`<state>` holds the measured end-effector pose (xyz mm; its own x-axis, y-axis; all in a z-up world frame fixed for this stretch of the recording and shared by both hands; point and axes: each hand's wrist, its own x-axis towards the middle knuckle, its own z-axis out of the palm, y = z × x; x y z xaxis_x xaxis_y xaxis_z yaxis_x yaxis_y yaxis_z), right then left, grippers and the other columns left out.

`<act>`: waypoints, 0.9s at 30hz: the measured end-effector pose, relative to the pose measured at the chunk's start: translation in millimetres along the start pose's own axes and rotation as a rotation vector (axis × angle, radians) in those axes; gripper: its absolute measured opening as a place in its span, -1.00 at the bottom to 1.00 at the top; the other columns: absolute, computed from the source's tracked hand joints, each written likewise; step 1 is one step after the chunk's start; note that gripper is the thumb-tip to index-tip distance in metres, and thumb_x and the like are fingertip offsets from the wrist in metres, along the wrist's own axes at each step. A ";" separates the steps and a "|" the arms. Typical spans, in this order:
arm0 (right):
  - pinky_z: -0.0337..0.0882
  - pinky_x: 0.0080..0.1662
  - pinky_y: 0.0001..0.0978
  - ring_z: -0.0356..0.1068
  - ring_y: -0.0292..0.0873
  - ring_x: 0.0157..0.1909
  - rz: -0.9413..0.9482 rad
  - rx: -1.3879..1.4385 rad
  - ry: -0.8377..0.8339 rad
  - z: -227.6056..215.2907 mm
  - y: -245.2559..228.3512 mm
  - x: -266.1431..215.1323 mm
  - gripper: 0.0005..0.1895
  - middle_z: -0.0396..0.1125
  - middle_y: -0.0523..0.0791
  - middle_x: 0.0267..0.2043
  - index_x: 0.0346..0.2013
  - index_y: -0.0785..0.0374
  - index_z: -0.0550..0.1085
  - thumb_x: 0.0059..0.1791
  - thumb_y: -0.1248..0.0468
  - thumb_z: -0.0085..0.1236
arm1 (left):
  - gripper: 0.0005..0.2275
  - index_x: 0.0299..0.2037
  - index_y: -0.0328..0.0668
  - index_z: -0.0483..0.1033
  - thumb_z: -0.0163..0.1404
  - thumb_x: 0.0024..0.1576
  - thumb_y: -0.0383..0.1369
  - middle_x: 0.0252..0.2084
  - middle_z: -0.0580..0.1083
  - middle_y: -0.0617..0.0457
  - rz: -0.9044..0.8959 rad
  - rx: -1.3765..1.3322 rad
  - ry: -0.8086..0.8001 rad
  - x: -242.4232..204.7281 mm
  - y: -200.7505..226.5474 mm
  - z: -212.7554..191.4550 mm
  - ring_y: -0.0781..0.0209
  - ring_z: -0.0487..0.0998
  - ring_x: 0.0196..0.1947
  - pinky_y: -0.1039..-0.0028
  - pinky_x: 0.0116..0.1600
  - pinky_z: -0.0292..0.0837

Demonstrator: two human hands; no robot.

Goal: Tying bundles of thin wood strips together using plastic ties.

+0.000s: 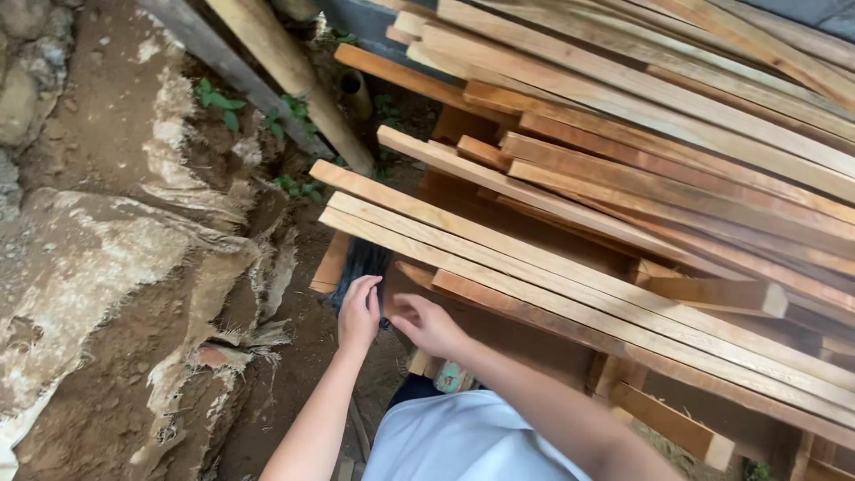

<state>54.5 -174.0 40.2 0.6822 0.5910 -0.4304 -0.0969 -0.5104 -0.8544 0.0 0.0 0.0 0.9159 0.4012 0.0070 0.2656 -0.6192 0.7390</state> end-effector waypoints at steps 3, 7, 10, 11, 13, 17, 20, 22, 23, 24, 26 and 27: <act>0.55 0.08 -0.15 0.47 -0.01 0.15 0.244 0.160 0.176 57.8 21.0 61.5 -0.48 0.46 -0.03 0.14 0.26 0.14 0.41 0.05 0.04 0.16 | -0.82 -0.02 0.14 0.58 0.04 0.22 -0.36 -0.14 0.50 0.20 -0.071 0.039 0.040 8.9 -50.9 13.6 0.18 0.62 -0.12 0.47 -0.06 0.57; 0.48 0.13 -0.07 0.46 0.02 0.17 0.332 0.110 0.228 96.6 115.5 148.1 -0.42 0.51 0.01 0.03 0.20 0.26 0.46 0.01 -0.04 0.20 | -0.83 -0.14 0.08 0.61 0.22 0.08 -0.33 -0.30 0.55 0.18 -0.179 0.013 0.020 18.0 -93.2 33.5 0.21 0.65 -0.35 0.46 -0.25 0.58; 0.45 0.21 -0.18 0.47 -0.16 0.15 0.453 -0.028 0.151 105.7 168.7 189.1 -0.41 0.54 -0.19 -0.02 0.11 -0.04 0.50 -0.05 -0.27 0.20 | -0.82 -0.21 0.12 0.60 0.28 0.00 -0.31 -0.35 0.55 0.24 -0.287 0.006 -0.048 24.1 -99.5 38.3 0.27 0.65 -0.40 0.49 -0.30 0.57; 0.45 0.19 -0.21 0.50 -0.15 0.10 0.462 -0.032 0.127 104.1 167.5 187.4 -0.45 0.55 -0.18 -0.06 0.04 -0.01 0.52 -0.05 -0.26 0.19 | -0.82 -0.22 0.08 0.60 0.27 0.00 -0.33 -0.34 0.56 0.20 -0.326 0.012 -0.082 24.4 -97.3 36.2 0.22 0.66 -0.34 0.42 -0.25 0.59; 0.46 0.17 -0.23 0.53 -0.14 0.06 0.479 -0.037 0.096 101.3 157.7 181.3 -0.49 0.56 -0.17 -0.10 -0.02 0.02 0.55 -0.05 -0.24 0.18 | -0.82 -0.22 0.04 0.59 0.26 0.00 -0.34 -0.33 0.56 0.15 -0.373 0.016 -0.122 24.9 -100.4 36.3 0.16 0.67 -0.28 0.35 -0.20 0.60; 0.50 0.04 -0.24 0.54 -0.16 -0.05 0.475 0.008 0.106 97.7 119.9 160.8 -0.58 0.55 -0.15 -0.14 -0.02 0.06 0.53 -0.06 -0.07 0.14 | -0.82 -0.24 0.10 0.58 0.27 -0.02 -0.29 -0.32 0.55 0.20 -0.422 0.076 -0.166 27.3 -110.5 41.8 0.15 0.66 -0.20 0.30 -0.12 0.61; 0.50 -0.07 -0.27 0.52 -0.11 -0.21 0.405 0.186 0.119 85.1 76.8 129.7 -0.61 0.51 -0.09 -0.25 0.06 0.26 0.42 -0.04 0.20 -0.02 | -0.84 -0.24 0.09 0.58 0.25 0.00 -0.31 -0.32 0.56 0.18 -0.431 0.080 -0.177 25.6 -115.4 47.6 0.12 0.66 -0.18 0.28 -0.10 0.61; 0.52 -0.23 -0.41 0.53 -0.16 -0.46 0.347 0.382 0.117 76.1 55.4 121.2 -0.62 0.47 -0.07 -0.39 0.11 0.42 0.33 0.00 0.43 -0.17 | -0.85 -0.24 0.07 0.58 0.23 0.01 -0.32 -0.33 0.56 0.16 -0.422 0.069 -0.165 28.7 -119.9 48.9 0.10 0.66 -0.19 0.27 -0.11 0.61; 0.54 -0.29 -0.41 0.53 -0.14 -0.44 0.329 0.413 0.081 72.5 52.9 118.3 -0.67 0.43 -0.03 -0.34 0.10 0.43 0.29 0.03 0.44 -0.19 | -0.88 -0.24 0.06 0.59 0.22 0.04 -0.29 -0.33 0.55 0.11 -0.390 0.060 -0.141 26.7 -119.1 49.4 0.06 0.66 -0.21 0.26 -0.13 0.61; 0.56 -0.34 -0.41 0.53 -0.12 -0.43 0.311 0.444 0.045 68.8 50.5 115.1 -0.71 0.40 0.00 -0.29 0.09 0.43 0.26 0.07 0.45 -0.21 | -0.89 -0.24 0.05 0.60 0.20 0.07 -0.27 -0.34 0.54 0.06 -0.357 0.051 -0.117 24.5 -118.1 50.0 0.01 0.65 -0.24 0.26 -0.15 0.61; 0.52 -0.43 -0.41 0.50 -0.13 -0.52 0.327 0.423 0.024 65.7 49.7 113.4 -0.74 0.40 -0.03 -0.39 0.02 0.40 0.30 0.05 0.46 -0.23 | -0.88 -0.22 0.03 0.60 0.20 0.07 -0.28 -0.33 0.55 0.04 -0.358 0.013 -0.103 21.9 -117.9 48.5 0.00 0.65 -0.23 0.25 -0.14 0.61; 0.48 -0.53 -0.41 0.48 -0.14 -0.61 0.347 0.406 0.004 64.5 49.3 111.2 -0.76 0.40 -0.07 -0.48 -0.04 0.37 0.33 0.03 0.46 -0.24 | -0.86 -0.20 0.00 0.60 0.21 0.06 -0.30 -0.31 0.56 0.01 -0.360 -0.021 -0.095 19.6 -117.3 47.3 -0.01 0.65 -0.23 0.25 -0.13 0.60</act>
<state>78.9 -93.1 -68.5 0.5628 0.4280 -0.7072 -0.5891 -0.3924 -0.7063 1.0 48.5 -118.5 0.7888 0.5259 -0.3180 0.5708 -0.4350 0.6964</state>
